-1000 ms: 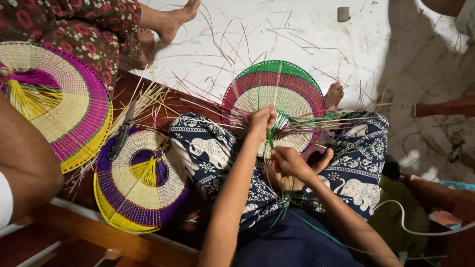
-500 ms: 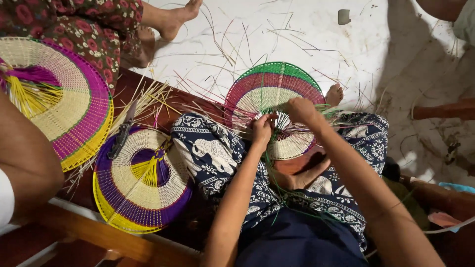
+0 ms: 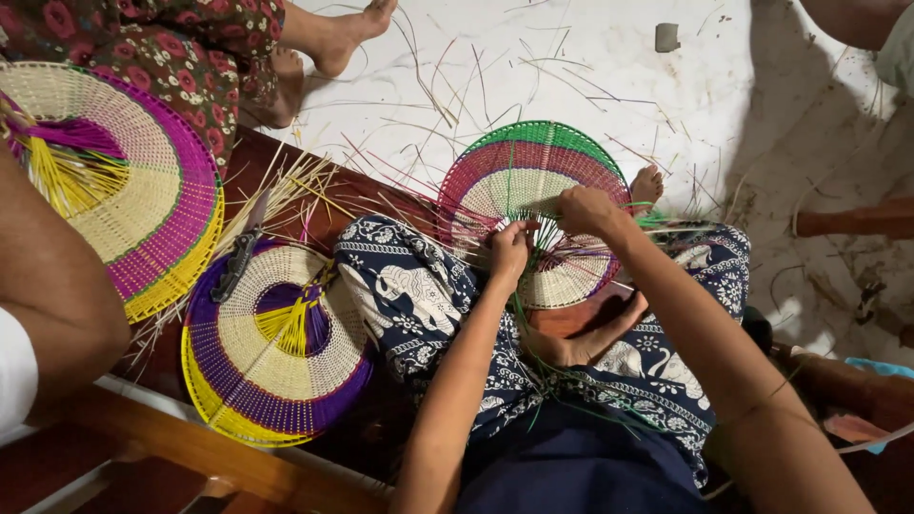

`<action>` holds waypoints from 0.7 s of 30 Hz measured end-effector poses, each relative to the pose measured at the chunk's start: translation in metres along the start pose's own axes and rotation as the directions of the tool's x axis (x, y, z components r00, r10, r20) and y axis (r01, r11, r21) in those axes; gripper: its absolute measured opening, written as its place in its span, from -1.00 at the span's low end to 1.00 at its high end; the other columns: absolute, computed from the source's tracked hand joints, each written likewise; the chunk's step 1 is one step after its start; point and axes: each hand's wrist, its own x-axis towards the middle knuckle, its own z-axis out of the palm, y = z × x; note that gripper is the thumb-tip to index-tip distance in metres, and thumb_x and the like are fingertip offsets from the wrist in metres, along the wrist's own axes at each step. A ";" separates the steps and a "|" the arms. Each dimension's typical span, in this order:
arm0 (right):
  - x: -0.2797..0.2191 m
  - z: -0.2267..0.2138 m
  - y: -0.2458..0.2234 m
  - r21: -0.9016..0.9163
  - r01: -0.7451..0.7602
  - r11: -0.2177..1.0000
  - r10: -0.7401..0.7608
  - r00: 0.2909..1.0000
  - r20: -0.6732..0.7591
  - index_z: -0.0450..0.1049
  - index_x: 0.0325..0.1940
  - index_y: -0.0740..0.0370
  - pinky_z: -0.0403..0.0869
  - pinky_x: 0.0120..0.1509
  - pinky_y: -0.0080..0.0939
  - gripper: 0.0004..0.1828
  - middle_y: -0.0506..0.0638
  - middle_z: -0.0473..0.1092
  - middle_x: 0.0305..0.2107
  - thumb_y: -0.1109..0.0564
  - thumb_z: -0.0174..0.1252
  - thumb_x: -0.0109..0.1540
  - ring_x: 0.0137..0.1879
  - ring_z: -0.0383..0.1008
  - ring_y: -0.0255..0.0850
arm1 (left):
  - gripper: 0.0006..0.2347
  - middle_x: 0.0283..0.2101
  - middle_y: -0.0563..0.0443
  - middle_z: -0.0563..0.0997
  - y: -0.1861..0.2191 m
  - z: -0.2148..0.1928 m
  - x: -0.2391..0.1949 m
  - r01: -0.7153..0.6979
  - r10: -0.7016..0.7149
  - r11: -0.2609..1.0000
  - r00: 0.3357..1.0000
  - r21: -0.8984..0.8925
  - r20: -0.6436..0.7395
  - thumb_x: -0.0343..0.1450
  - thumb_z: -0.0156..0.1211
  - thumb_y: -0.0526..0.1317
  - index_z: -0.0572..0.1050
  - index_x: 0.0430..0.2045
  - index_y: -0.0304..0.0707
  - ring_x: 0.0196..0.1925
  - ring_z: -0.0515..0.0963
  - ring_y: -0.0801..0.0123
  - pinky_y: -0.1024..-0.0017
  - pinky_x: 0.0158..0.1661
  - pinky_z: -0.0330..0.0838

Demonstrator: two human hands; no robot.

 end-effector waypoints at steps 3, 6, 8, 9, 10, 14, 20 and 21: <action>0.003 -0.002 -0.003 0.043 -0.029 0.999 0.031 0.999 -0.037 0.69 -0.26 -0.01 0.61 -0.03 0.21 -0.71 0.14 0.60 -0.38 -0.08 0.22 0.03 -0.13 0.65 0.16 | -0.61 -0.62 0.14 0.44 0.001 -0.001 -0.003 -0.007 0.007 1.000 1.000 -0.026 0.008 0.48 -0.26 -0.46 0.67 -0.25 -0.11 -0.52 0.36 0.49 0.56 -0.39 0.29; -0.018 -0.037 -0.014 0.070 -0.055 0.996 0.056 0.998 -0.024 0.69 -0.17 0.02 0.60 -0.01 0.21 -0.67 0.22 0.60 -0.34 -0.05 0.18 0.07 -0.11 0.64 0.21 | -0.63 -0.62 0.11 0.45 -0.003 -0.001 0.001 -0.021 0.021 1.000 1.000 -0.009 0.004 0.48 -0.22 -0.46 0.68 -0.26 -0.10 -0.54 0.38 0.46 0.54 -0.41 0.31; -0.029 -0.053 -0.025 0.070 -0.064 0.995 0.063 0.998 0.017 0.69 -0.15 0.03 0.59 0.04 0.19 -0.69 0.21 0.61 -0.32 -0.01 0.18 0.10 -0.08 0.64 0.19 | -0.62 -0.64 0.10 0.46 -0.002 0.000 0.000 -0.027 0.028 1.000 1.000 0.012 -0.003 0.47 -0.21 -0.45 0.68 -0.28 -0.07 -0.55 0.40 0.44 0.54 -0.41 0.33; -0.026 -0.046 -0.019 0.068 -0.063 0.996 0.062 0.998 0.018 0.69 -0.15 0.03 0.59 0.04 0.19 -0.69 0.21 0.61 -0.32 -0.01 0.18 0.10 -0.08 0.64 0.19 | -0.62 -0.64 0.10 0.46 -0.002 0.000 0.000 -0.027 0.027 1.000 1.000 0.011 -0.005 0.47 -0.21 -0.45 0.68 -0.28 -0.07 -0.55 0.40 0.44 0.54 -0.41 0.33; -0.022 -0.039 -0.012 0.087 -0.061 0.994 0.059 0.998 0.019 0.69 -0.15 0.03 0.59 0.04 0.19 -0.70 0.22 0.61 -0.33 0.00 0.19 0.10 -0.08 0.64 0.20 | -0.63 -0.64 0.12 0.46 -0.003 0.000 0.001 -0.017 0.017 1.000 1.000 0.013 -0.008 0.47 -0.20 -0.44 0.68 -0.28 -0.06 -0.56 0.40 0.45 0.54 -0.42 0.33; -0.021 -0.042 -0.001 0.115 -0.051 0.992 0.044 0.997 0.064 0.69 -0.12 -0.01 0.57 0.06 0.21 -0.67 0.23 0.62 -0.25 -0.11 0.16 0.15 -0.03 0.62 0.24 | -0.64 -0.64 0.12 0.49 -0.005 0.001 0.001 -0.002 0.002 1.000 1.000 0.031 -0.013 0.46 -0.17 -0.41 0.69 -0.29 -0.01 -0.55 0.41 0.44 0.53 -0.42 0.34; -0.005 0.000 0.002 0.115 -0.057 0.992 0.059 0.998 -0.013 0.66 -0.29 0.04 0.57 -0.04 0.25 -0.61 0.25 0.59 -0.37 -0.25 0.12 0.17 -0.15 0.62 0.28 | -0.65 -0.62 0.08 0.58 -0.011 0.004 0.003 0.036 -0.036 0.999 0.998 -0.005 0.047 0.45 -0.15 -0.40 0.69 -0.23 -0.02 -0.59 0.50 0.47 0.56 -0.52 0.37; -0.021 -0.012 -0.020 0.116 -0.057 0.992 0.059 0.998 -0.013 0.66 -0.29 0.04 0.57 -0.04 0.25 -0.61 0.25 0.59 -0.37 -0.25 0.12 0.17 -0.15 0.62 0.28 | -0.65 -0.62 0.08 0.58 -0.021 0.005 0.023 0.036 -0.036 0.999 0.998 -0.004 0.047 0.45 -0.15 -0.40 0.69 -0.23 -0.02 -0.59 0.50 0.47 0.56 -0.52 0.37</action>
